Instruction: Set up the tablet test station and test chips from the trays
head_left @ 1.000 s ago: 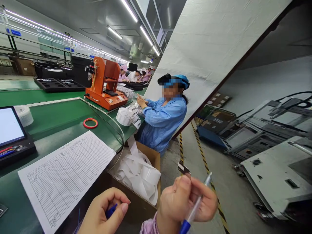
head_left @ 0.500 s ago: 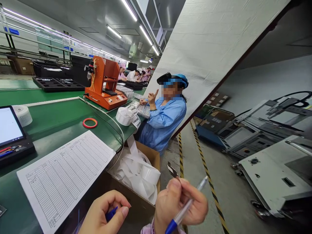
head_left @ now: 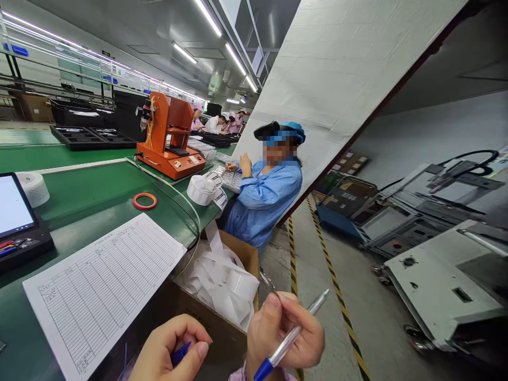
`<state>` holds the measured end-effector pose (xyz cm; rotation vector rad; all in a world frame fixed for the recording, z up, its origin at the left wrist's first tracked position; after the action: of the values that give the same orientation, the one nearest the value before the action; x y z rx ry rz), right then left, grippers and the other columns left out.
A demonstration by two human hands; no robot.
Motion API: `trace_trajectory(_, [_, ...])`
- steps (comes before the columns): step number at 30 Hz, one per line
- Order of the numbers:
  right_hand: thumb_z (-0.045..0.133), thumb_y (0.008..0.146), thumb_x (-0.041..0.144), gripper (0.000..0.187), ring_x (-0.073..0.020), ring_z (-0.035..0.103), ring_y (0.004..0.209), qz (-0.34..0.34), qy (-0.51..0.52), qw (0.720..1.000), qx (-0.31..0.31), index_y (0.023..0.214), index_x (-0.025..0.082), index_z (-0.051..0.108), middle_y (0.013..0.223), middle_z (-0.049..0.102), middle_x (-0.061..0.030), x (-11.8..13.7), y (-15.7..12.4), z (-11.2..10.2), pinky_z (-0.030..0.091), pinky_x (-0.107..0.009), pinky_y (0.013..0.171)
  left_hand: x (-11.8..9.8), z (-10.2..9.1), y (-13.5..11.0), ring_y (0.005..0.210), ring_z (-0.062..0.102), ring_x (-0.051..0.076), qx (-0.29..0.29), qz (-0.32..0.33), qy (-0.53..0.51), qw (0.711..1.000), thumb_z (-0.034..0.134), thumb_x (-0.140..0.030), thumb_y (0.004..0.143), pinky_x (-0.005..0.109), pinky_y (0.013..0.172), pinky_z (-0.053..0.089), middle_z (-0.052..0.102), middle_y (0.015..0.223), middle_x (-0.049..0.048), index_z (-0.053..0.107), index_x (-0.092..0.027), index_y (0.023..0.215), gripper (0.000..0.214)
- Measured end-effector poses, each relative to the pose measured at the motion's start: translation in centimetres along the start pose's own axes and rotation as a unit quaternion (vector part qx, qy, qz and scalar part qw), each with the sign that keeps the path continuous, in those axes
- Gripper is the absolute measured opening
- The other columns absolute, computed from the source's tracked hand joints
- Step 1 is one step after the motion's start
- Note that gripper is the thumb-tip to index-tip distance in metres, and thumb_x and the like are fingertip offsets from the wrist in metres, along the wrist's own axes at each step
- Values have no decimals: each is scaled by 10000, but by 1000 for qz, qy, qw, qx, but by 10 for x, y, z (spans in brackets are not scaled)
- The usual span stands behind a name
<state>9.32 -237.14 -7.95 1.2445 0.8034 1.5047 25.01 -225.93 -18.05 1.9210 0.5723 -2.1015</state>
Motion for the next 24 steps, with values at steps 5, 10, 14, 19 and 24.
trace_trajectory(5, [681, 744, 13, 226, -138, 601, 601, -5, 16, 1000, 22, 918, 147, 629, 714, 627, -2, 4, 2, 5, 482, -248, 488, 0, 0, 0, 594, 368, 108, -1, 7, 0, 1000, 583, -581, 794, 249, 593, 292, 423, 637, -23, 643, -140, 834, 446])
trace_trajectory(10, [679, 756, 20, 221, -132, 593, 596, -12, 19, 999, 30, 931, 144, 623, 700, 608, 8, 5, 0, 5, 477, -248, 497, 2, 2, 0, 582, 357, 106, 9, 3, -8, 1000, 587, -596, 786, 251, 579, 278, 415, 634, -24, 638, -134, 835, 467])
trace_trajectory(14, [689, 747, 21, 208, -128, 601, 620, -7, 13, 999, 36, 910, 138, 635, 699, 618, 1, 0, -6, 6, 471, -223, 502, 0, 2, 0, 586, 365, 107, 7, 3, -10, 1000, 590, -610, 780, 249, 578, 284, 420, 639, -23, 636, -136, 836, 479])
trace_trajectory(19, [660, 823, 144, 82, -94, 555, 559, 150, 62, 984, 72, 885, 182, 620, 693, 591, 10, -31, -3, 22, 443, -192, 474, -4, 0, -1, 573, 353, 98, 9, 8, -23, 1000, 599, -602, 784, 242, 561, 286, 409, 632, -32, 639, -134, 843, 473])
trace_trajectory(24, [375, 886, 683, 503, -99, 319, 313, 150, 325, 886, 296, 719, 258, 587, 408, 307, 71, -18, -8, 56, 298, -228, 311, -3, 3, 1, 592, 371, 101, 25, 3, -25, 999, 630, -562, 778, 239, 587, 297, 425, 637, -28, 647, -134, 836, 432])
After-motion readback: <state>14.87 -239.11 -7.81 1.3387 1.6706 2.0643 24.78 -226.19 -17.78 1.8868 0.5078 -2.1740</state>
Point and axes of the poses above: each hand's wrist, its own y-axis towards the middle knuckle, its own z-axis out of the palm, x = y × z, the point moved 10 cm from there along y, towards the middle knuckle
